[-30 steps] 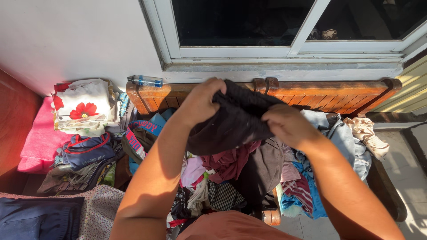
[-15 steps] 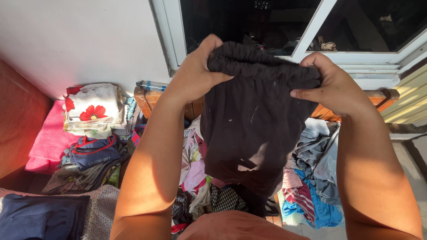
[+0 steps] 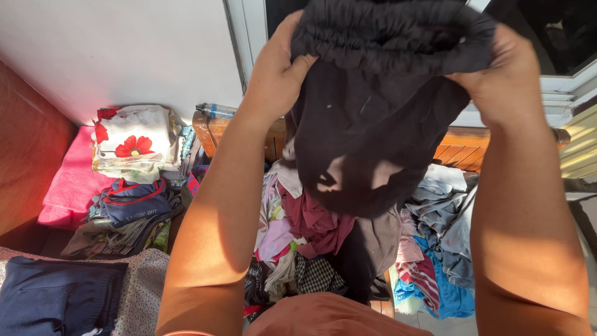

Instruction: The person folds a maroon t-shirt, a white t-shirt, a pair of black shorts, a pair of underwear, a white cloth, and a black bandana by hand on a wooden bench.

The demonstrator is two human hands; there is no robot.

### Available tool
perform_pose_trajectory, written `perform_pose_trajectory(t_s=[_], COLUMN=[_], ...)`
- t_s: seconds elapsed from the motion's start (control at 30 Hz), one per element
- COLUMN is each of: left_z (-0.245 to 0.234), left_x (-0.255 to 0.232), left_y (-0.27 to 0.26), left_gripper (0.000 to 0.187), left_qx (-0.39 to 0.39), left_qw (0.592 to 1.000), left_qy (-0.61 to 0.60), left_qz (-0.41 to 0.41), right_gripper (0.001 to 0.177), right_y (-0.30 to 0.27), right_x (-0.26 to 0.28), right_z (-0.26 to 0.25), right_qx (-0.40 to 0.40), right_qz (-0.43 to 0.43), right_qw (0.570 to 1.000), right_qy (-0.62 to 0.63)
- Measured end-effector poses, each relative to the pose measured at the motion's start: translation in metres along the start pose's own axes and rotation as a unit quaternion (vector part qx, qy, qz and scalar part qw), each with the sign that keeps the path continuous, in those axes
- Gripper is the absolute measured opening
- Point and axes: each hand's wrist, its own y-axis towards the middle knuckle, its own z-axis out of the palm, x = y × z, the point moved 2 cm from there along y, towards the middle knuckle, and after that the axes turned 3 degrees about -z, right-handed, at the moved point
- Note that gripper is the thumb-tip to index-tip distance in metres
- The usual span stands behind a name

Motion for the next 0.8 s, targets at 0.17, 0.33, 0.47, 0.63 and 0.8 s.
perform_pose_trajectory(t_s=[0.17,0.33,0.47,0.63,0.8], left_z=[-0.017,-0.004,0.019,0.038,0.062], left_x=[-0.031,0.020,0.096,0.165,0.237], left_y=[-0.054,-0.181,-0.286,-0.333,-0.311], left_gripper=[0.047,0.049,0.062,0.047,0.051], left_qx=[0.089,0.339,0.436,0.448,0.090], left_qw=[0.996,0.931,0.845,0.765,0.831], left_qy=[0.004,-0.037,-0.011,-0.125,-0.132], left_qz=[-0.005,-0.130,-0.309,-0.445,-0.533], right_gripper=[0.054,0.077,0.068,0.030,0.039], right_y=[-0.058,-0.206,-0.308,-0.326,-0.268], right_x=[-0.001,-0.141,-0.232,-0.278,-0.309], right_z=[-0.014,0.007,0.048,0.058,0.069], right_qx=[0.038,0.240,0.365,0.316,-0.010], right_qz=[-0.030,0.227,0.312,0.415,0.409], right_qw=[0.994,0.943,0.877,0.833,0.898], right_qy=[-0.102,-0.041,-0.021,0.184,0.162])
